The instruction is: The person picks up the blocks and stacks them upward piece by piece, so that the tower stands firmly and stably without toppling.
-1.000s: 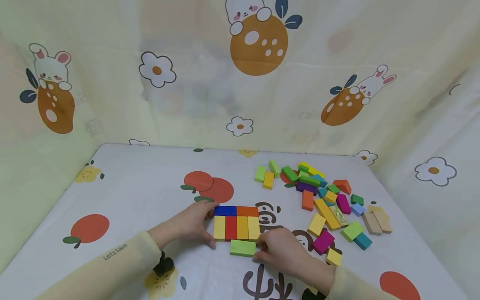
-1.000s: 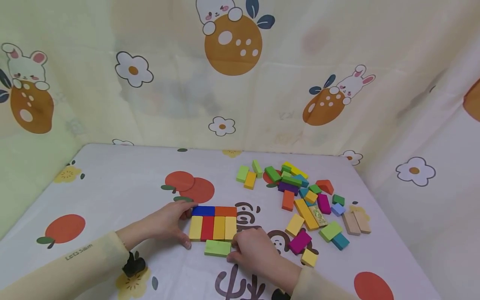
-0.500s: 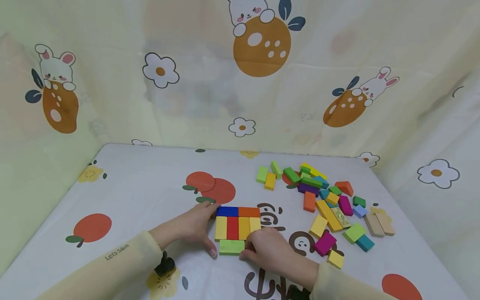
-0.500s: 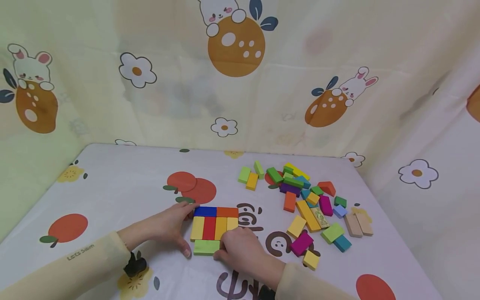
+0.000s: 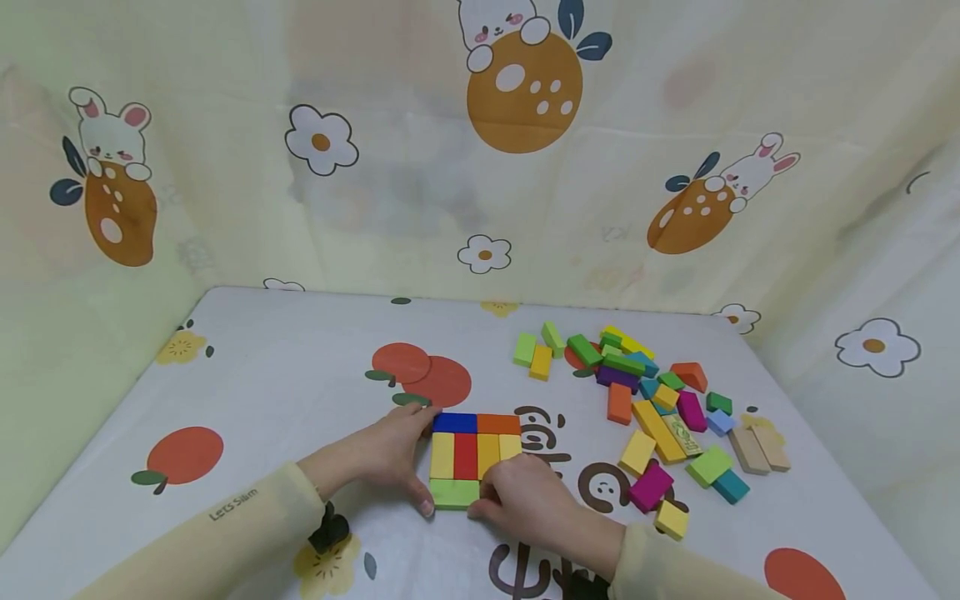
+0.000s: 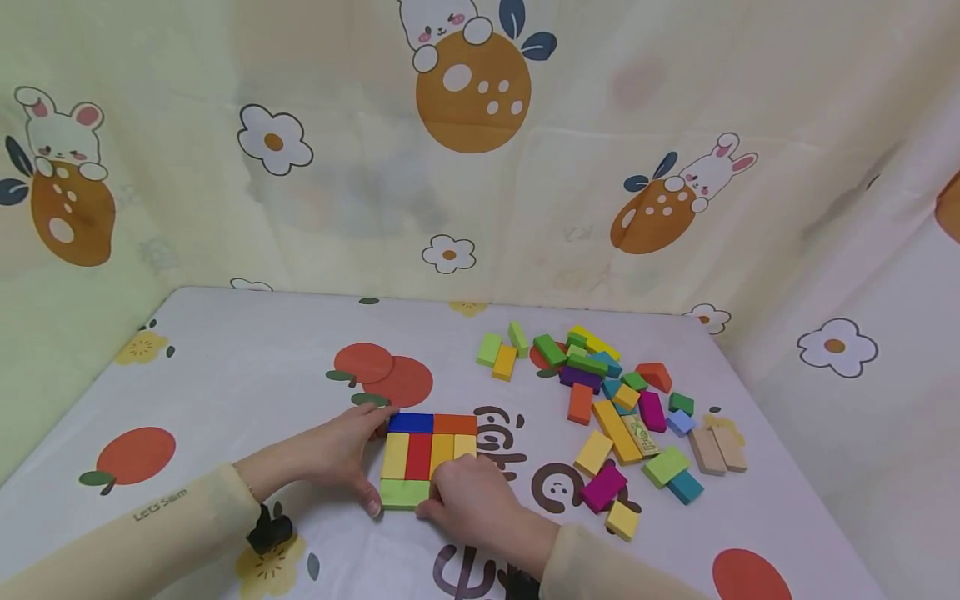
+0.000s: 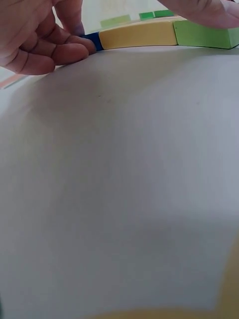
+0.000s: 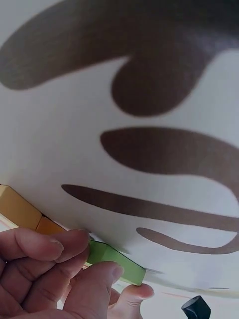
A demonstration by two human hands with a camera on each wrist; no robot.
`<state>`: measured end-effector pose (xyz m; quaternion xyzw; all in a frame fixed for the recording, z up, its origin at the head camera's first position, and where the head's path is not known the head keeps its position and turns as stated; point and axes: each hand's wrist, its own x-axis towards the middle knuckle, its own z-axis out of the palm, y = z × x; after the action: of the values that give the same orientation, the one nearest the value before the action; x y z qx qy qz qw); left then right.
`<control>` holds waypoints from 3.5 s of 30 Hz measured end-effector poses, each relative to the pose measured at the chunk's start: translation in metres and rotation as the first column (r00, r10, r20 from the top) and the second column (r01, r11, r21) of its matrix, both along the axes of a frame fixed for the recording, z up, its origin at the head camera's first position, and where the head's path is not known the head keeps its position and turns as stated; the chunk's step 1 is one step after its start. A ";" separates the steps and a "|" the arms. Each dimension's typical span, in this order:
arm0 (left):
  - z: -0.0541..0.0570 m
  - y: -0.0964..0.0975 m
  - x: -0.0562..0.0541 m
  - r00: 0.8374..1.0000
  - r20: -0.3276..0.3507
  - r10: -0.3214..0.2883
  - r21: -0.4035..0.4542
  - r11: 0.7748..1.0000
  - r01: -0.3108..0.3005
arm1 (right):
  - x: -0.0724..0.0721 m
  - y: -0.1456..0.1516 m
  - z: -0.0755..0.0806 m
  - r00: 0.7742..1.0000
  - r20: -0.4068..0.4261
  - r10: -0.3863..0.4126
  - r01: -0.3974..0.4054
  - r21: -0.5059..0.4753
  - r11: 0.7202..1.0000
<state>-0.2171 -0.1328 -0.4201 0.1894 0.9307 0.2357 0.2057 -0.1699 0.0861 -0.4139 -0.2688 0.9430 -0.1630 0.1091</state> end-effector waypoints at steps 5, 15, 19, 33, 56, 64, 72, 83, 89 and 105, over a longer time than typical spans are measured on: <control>0.000 0.000 -0.001 1.000 -0.002 -0.001 0.008 1.000 0.001 | 0.001 0.000 0.000 1.000 0.012 -0.004 0.004 -0.009 1.000; 0.001 0.003 0.000 0.999 -0.038 0.016 0.013 1.000 -0.016 | 0.001 0.000 0.001 1.000 -0.001 0.006 -0.006 -0.020 1.000; 0.002 0.004 0.000 0.999 -0.042 0.014 0.008 1.000 -0.014 | 0.001 0.000 0.001 1.000 0.001 0.004 -0.004 -0.021 1.000; 0.002 0.003 0.001 0.999 -0.047 0.020 0.021 1.000 -0.019 | -0.039 0.079 0.027 0.991 0.010 -0.134 0.134 -0.121 0.984; 0.000 0.005 0.001 0.999 -0.041 0.022 0.001 1.000 -0.022 | -0.064 0.194 0.020 0.978 0.083 -0.190 0.178 0.129 0.975; 0.000 0.005 0.000 0.999 -0.041 0.021 0.004 1.000 -0.020 | -0.053 0.152 0.020 0.962 0.182 -0.205 0.190 0.098 0.977; 0.001 0.005 0.001 0.999 -0.041 0.024 0.013 1.000 -0.024 | -0.036 0.129 0.012 0.984 0.161 -0.072 0.067 0.038 0.997; 0.003 0.005 0.002 0.999 -0.037 0.025 0.008 1.000 -0.025 | -0.019 0.126 0.002 0.975 0.117 -0.190 0.188 0.024 0.982; 0.002 0.004 0.002 0.999 -0.034 0.021 0.007 1.000 -0.021 | -0.009 0.116 -0.001 0.966 0.172 -0.193 0.201 -0.032 0.979; 0.000 0.003 -0.001 0.999 -0.038 0.009 0.017 1.000 -0.009 | 0.007 0.072 -0.003 0.947 0.107 -0.302 0.309 -0.053 0.950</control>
<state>-0.2177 -0.1293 -0.4197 0.1914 0.9334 0.2407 0.1852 -0.1625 0.1580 -0.4170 -0.1148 0.9606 -0.2234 0.1192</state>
